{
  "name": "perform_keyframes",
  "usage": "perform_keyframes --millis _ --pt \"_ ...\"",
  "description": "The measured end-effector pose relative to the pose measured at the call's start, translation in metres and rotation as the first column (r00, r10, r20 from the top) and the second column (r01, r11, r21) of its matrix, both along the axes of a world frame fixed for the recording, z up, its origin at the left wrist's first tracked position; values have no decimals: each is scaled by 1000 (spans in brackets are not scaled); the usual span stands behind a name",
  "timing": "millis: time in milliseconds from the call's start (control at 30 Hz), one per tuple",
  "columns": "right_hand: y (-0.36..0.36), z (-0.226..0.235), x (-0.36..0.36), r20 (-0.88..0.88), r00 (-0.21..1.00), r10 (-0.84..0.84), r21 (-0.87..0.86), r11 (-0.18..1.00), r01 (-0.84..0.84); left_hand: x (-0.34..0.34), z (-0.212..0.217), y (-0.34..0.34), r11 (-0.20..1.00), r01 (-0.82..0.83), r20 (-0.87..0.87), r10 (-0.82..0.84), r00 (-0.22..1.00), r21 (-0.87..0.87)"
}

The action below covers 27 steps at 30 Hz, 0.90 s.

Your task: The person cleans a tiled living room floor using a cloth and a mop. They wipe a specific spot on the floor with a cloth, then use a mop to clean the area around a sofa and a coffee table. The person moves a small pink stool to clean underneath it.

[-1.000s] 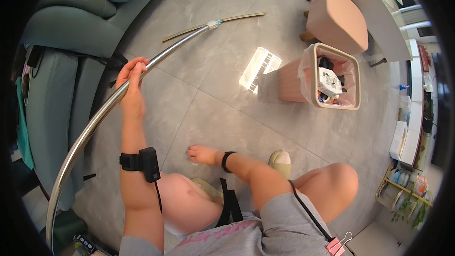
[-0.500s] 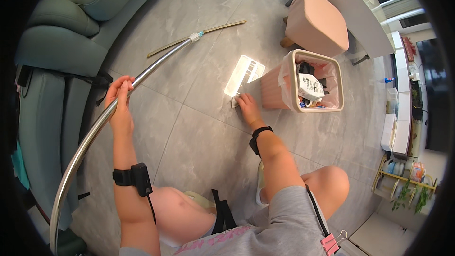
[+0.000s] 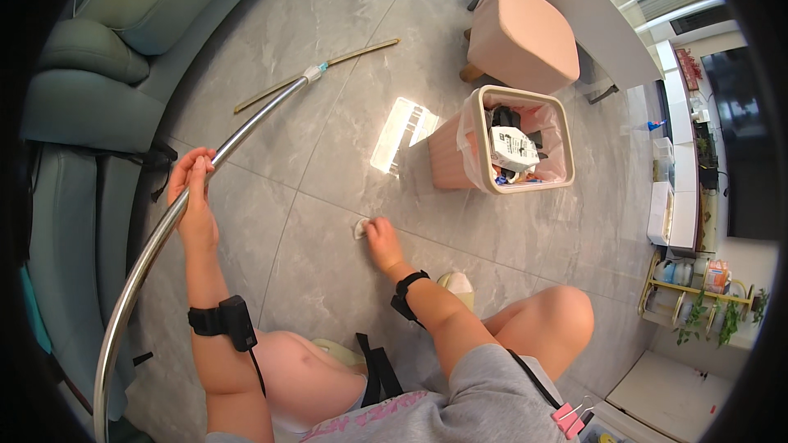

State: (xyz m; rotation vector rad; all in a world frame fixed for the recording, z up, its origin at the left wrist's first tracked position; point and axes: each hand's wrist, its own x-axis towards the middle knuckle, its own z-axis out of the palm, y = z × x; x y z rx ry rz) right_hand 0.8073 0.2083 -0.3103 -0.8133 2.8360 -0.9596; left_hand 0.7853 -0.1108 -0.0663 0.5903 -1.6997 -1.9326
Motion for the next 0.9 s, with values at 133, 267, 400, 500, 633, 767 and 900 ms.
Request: perform_keyframes --millis 133,267,400,500,633,767,900 --pt "-14 9 -10 149 988 -48 -150 986 70 1 4 2 1000 -5 5 5 1000 -11" --pt "-12 24 -40 839 508 -196 -173 789 590 0 2 1 1000 0 10 0 1000 -29" --pt "8 13 -72 952 140 272 -253 447 858 0 5 2 999 -33 -30 32 999 -16" --pt "14 15 -82 984 146 101 -177 547 818 1 6 2 999 -34 -24 33 999 -25" --pt "19 3 -79 592 695 -409 -103 816 568 -1 8 6 999 -13 -6 13 1000 -42" --pt "15 16 -64 -215 917 -335 89 929 360 1 6 4 999 -14 10 14 1000 -42" --pt "25 12 -62 -104 976 -191 70 978 198 -1 6 6 999 -24 -27 23 999 -32"
